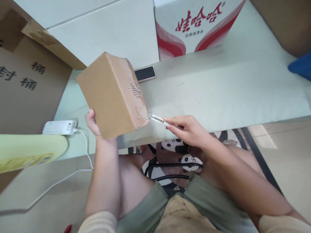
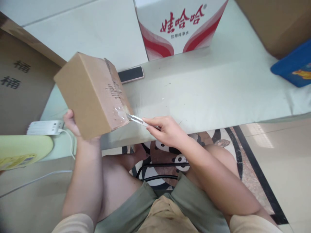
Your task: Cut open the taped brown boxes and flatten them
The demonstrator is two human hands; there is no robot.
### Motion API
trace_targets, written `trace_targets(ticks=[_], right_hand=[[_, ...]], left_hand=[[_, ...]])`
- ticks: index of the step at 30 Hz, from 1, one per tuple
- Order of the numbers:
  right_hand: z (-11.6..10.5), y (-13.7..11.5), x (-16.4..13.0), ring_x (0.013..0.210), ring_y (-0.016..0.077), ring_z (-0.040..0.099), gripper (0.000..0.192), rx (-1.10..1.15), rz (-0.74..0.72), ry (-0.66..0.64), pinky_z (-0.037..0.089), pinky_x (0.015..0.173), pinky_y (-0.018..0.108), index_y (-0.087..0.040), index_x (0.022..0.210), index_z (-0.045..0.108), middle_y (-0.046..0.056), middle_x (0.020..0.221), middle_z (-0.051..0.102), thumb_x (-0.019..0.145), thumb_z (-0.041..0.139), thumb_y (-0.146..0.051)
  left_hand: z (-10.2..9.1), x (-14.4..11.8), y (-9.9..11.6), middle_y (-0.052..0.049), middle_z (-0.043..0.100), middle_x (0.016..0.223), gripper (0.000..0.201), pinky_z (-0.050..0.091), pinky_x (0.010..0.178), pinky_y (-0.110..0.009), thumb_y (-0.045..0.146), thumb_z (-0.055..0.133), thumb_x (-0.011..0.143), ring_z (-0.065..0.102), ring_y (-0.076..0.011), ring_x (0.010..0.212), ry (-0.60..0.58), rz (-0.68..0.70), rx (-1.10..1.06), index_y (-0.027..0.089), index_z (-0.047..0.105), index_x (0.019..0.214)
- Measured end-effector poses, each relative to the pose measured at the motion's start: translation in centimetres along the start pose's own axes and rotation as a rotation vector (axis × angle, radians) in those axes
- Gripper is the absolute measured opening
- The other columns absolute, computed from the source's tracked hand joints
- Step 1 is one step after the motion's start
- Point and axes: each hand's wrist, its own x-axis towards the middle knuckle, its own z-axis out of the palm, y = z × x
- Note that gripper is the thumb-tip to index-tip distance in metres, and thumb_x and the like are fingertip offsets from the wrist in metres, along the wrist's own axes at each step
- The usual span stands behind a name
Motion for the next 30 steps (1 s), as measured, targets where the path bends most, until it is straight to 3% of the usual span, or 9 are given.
trace_targets(ticks=[9,15,22,25,30], right_hand=[[-0.1,-0.1,0.0,0.061,0.0100,0.050,0.039,0.002,0.015,0.001,0.038,0.058,0.023,-0.017,0.128,0.078,0.001,0.073,0.067,0.096,0.056,-0.025],[-0.1,0.0,-0.1,0.060,0.0097,0.048,0.040,-0.004,0.024,-0.003,0.037,0.057,0.023,-0.018,0.129,0.077,0.001,0.073,0.068,0.096,0.056,-0.026],[-0.2,-0.1,-0.1,0.060,0.0102,0.049,0.039,-0.013,0.014,-0.013,0.039,0.058,0.024,-0.019,0.129,0.077,0.001,0.072,0.068,0.097,0.056,-0.024],[0.0,-0.2,-0.2,0.063,0.0108,0.056,0.037,-0.037,-0.010,-0.075,0.042,0.062,0.024,-0.019,0.126,0.079,0.002,0.076,0.072,0.097,0.056,-0.021],[0.7,-0.1,-0.5,0.073,0.0133,0.067,0.039,-0.055,-0.120,-0.230,0.049,0.071,0.025,-0.020,0.128,0.077,0.005,0.085,0.077,0.099,0.051,-0.018]], left_hand=[[-0.2,0.1,-0.1,-0.002,0.080,0.098,0.032,0.058,0.087,-0.032,0.047,0.067,0.079,0.072,-0.0205,0.096,-0.021,-0.003,-0.033,0.021,0.074,0.096],[-0.6,0.2,-0.2,-0.004,0.078,0.107,0.041,0.055,0.097,-0.036,0.052,0.070,0.076,0.069,-0.0263,0.112,-0.021,-0.010,-0.025,0.021,0.072,0.103],[-0.6,0.2,-0.2,-0.003,0.079,0.106,0.035,0.056,0.097,-0.037,0.050,0.066,0.080,0.071,-0.0248,0.105,-0.030,-0.013,-0.051,0.022,0.073,0.101],[-0.4,0.5,-0.1,-0.005,0.079,0.107,0.037,0.056,0.098,-0.039,0.052,0.065,0.079,0.070,-0.0274,0.111,-0.009,-0.019,-0.055,0.021,0.071,0.099],[-0.3,1.1,0.3,-0.004,0.077,0.108,0.036,0.053,0.106,-0.037,0.051,0.060,0.080,0.065,-0.0274,0.124,-0.025,0.111,-0.077,0.020,0.068,0.097]])
